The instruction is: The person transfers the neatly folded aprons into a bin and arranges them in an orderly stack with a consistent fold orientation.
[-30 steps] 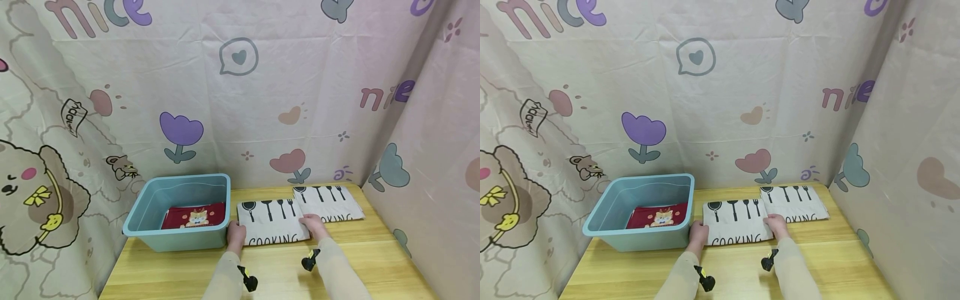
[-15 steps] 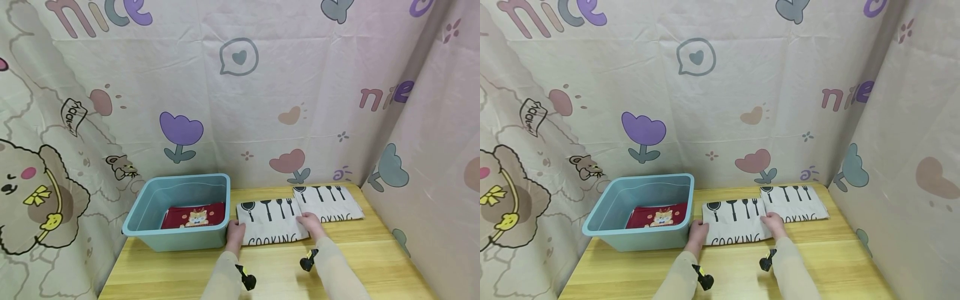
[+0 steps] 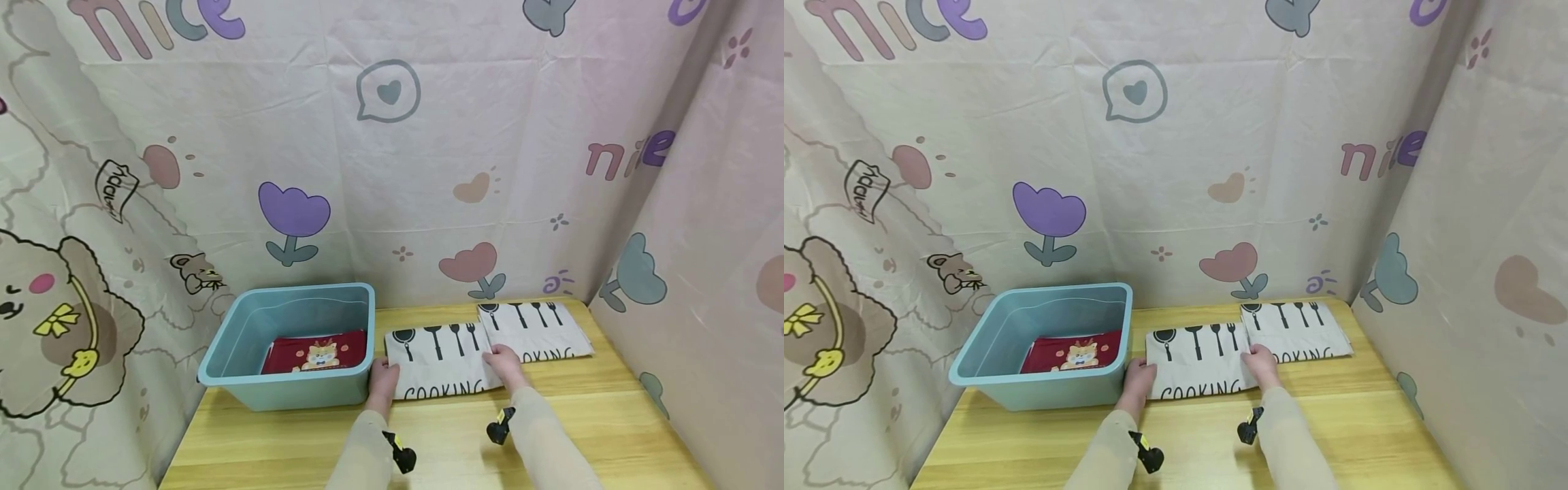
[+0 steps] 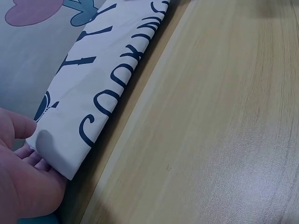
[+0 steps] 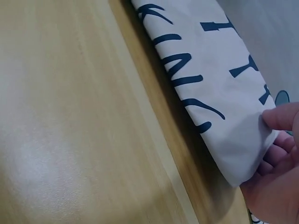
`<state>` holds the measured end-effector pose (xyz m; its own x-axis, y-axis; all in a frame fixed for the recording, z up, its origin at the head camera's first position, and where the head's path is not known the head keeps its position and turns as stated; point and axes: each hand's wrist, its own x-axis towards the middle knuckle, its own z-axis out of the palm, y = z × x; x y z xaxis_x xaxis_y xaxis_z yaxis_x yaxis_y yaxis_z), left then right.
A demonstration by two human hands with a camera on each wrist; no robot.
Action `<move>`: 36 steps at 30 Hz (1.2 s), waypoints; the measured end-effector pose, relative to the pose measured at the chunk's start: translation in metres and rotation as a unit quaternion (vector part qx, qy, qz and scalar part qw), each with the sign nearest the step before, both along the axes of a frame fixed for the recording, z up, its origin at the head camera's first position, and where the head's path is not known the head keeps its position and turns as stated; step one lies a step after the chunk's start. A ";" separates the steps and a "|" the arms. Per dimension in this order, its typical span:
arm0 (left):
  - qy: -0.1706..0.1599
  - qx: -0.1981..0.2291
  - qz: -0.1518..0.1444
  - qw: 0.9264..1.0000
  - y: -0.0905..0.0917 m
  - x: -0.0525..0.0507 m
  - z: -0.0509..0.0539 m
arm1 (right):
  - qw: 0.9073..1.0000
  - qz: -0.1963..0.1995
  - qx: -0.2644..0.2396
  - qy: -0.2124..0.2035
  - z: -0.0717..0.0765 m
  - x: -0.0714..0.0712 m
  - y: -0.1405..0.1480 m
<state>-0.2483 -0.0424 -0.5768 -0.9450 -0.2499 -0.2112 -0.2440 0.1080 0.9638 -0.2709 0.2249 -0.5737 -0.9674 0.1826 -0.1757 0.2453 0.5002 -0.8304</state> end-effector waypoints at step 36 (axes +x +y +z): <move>0.010 -0.125 0.000 0.992 0.000 0.019 -0.003 | 0.981 0.073 0.176 0.029 -0.013 0.020 0.005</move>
